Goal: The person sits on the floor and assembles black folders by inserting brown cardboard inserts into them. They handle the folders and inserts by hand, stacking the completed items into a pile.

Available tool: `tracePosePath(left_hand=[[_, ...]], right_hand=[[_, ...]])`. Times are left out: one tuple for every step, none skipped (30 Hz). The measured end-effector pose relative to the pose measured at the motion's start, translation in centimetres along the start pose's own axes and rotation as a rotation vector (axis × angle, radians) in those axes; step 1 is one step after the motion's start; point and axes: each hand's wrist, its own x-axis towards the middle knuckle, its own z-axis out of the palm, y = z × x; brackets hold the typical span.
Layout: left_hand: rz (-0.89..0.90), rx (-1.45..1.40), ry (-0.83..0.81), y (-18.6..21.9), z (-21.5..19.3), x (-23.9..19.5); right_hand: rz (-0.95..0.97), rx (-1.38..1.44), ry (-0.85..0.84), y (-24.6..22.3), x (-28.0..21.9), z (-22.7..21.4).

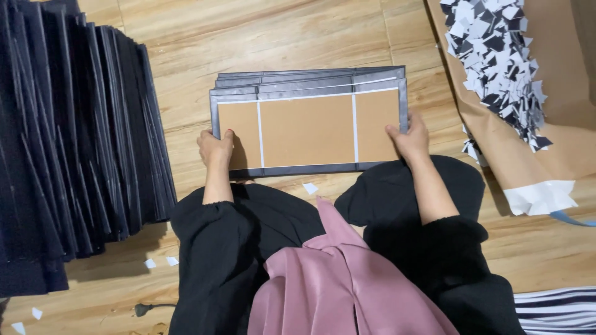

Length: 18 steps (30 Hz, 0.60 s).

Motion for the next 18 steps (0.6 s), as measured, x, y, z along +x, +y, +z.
tracePosePath(left_hand=[[-0.013, 0.007, -0.003, -0.4, 0.3, 0.5], [-0.025, 0.014, -0.006, -0.7, 0.6, 1.0], [-0.025, 0.012, -0.006, -0.6, 0.4, 0.8], [-0.024, 0.008, 0.002, -0.5, 0.3, 0.5], [-0.023, 0.005, 0.01, -0.3, 0.0, 0.3], [-0.023, 0.004, 0.01, 0.0, -0.4, -0.2], [-0.023, -0.011, 0.031, 0.3, -0.8, -0.6], [-0.024, -0.026, 0.052, 0.7, -1.2, -1.1], [-0.023, -0.026, 0.053, 0.8, -1.7, -1.3], [-0.006, -0.09, 0.052, 1.0, -2.1, -1.6], [0.012, -0.155, 0.052, 1.2, -2.5, -1.8], [0.013, -0.156, 0.054, -0.2, -1.3, -0.2], [0.006, -0.336, 0.044, -1.7, 0.0, 1.4], [-0.001, -0.516, 0.034, -3.1, 1.2, 2.9], [0.0, -0.517, 0.033, -2.4, 0.1, 1.7], [-0.015, -0.567, 0.021, -1.6, -1.0, 0.5], [-0.03, -0.618, 0.008, -0.8, -2.1, -0.8], [-0.029, -0.62, 0.008, -0.4, -2.8, -1.3]], right_hand=[[0.035, -0.061, -0.014, 0.2, 0.0, 0.1], [0.07, -0.122, -0.027, 0.3, 0.0, 0.3], [0.069, -0.123, -0.026, 0.4, 0.1, 0.2], [0.038, -0.115, -0.01, 0.4, 0.2, 0.2], [0.007, -0.106, 0.006, 0.5, 0.2, 0.1], [0.006, -0.107, 0.006, 0.2, 0.0, 0.1], [0.032, 0.112, -0.027, -0.1, -0.1, 0.1], [0.056, 0.331, -0.062, -0.5, -0.2, 0.2], [0.055, 0.332, -0.061, -2.0, -0.9, -0.4], [0.079, 0.455, -0.128, -3.6, -1.6, -1.0], [0.102, 0.578, -0.195, -5.1, -2.3, -1.6], [0.099, 0.579, -0.196, -5.5, -2.3, -1.9], [0.092, 0.653, -0.226, -5.9, -2.5, -2.2], [0.084, 0.727, -0.256, -6.2, -2.7, -2.5], [0.082, 0.727, -0.254, -7.1, -3.0, -3.0], [0.077, 0.776, -0.268, -8.0, -3.3, -3.6], [0.071, 0.824, -0.283, -9.0, -3.6, -4.1], [0.069, 0.824, -0.282, -8.9, -3.8, -4.6]])
